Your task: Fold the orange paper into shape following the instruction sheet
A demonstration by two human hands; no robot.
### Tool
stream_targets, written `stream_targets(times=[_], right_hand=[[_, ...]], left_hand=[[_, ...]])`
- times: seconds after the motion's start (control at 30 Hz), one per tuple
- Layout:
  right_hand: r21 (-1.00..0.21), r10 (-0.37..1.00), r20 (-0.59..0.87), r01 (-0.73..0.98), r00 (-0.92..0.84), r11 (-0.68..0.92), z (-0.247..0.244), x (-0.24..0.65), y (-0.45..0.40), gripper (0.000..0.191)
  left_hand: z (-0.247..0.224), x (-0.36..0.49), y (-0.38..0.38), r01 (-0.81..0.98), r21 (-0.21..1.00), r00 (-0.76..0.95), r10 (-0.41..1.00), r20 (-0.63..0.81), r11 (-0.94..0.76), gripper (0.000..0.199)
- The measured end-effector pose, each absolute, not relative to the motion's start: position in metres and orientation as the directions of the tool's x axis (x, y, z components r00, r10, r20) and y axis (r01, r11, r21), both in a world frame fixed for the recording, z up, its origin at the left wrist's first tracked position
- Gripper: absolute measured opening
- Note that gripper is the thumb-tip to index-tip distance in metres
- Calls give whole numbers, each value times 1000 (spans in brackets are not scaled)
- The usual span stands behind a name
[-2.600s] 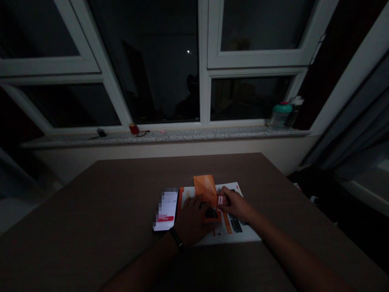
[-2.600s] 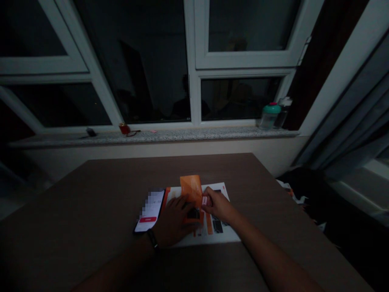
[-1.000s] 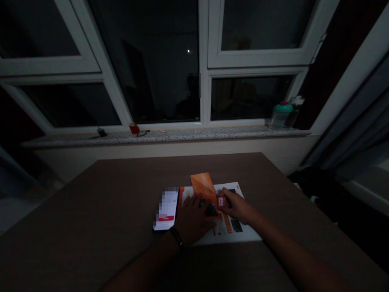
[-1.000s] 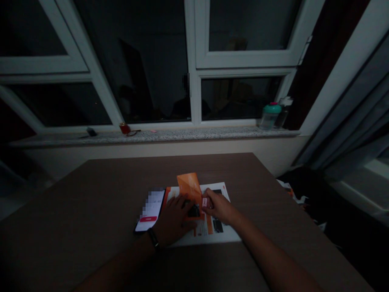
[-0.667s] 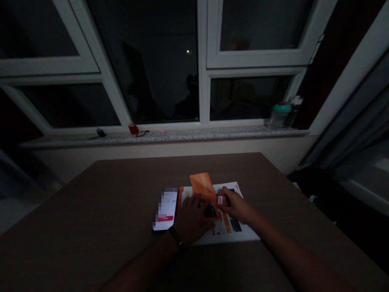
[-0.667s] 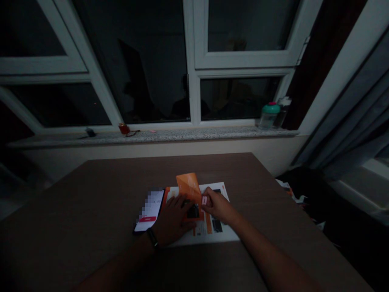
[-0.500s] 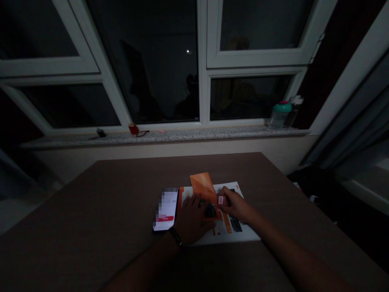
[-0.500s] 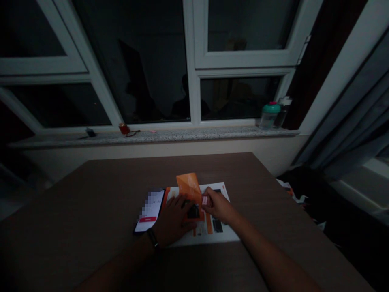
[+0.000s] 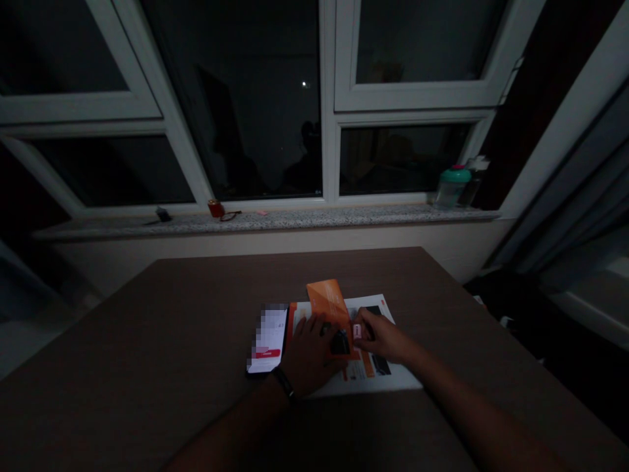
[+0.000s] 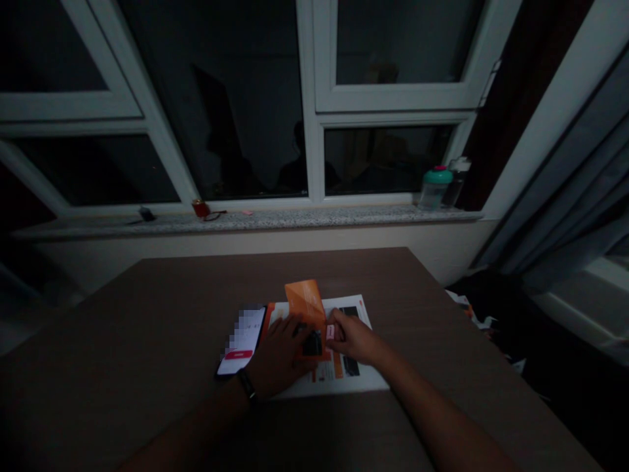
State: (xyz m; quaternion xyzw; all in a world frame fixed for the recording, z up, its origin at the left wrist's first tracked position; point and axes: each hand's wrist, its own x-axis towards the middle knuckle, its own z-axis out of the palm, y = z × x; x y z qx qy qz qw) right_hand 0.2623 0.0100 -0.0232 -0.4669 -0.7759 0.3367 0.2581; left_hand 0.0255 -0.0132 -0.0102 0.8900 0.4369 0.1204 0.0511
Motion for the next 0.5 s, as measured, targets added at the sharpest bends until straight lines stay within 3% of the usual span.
stream_targets(times=[0.13,0.33,0.5], right_hand=[[-748,908,97,572,-407,336,-21,261,11,23],[-755,844,52,532,-534,383,-13,267,3,23],[-784,829,33,500,-559,368,-16,269,3,27]], left_hand=[[-11,26,-13,773,186,589,795,146,-606,70],[-11,25,-13,776,194,582,800,149,-601,70],[-8,26,-13,788,184,569,809,145,-587,53]])
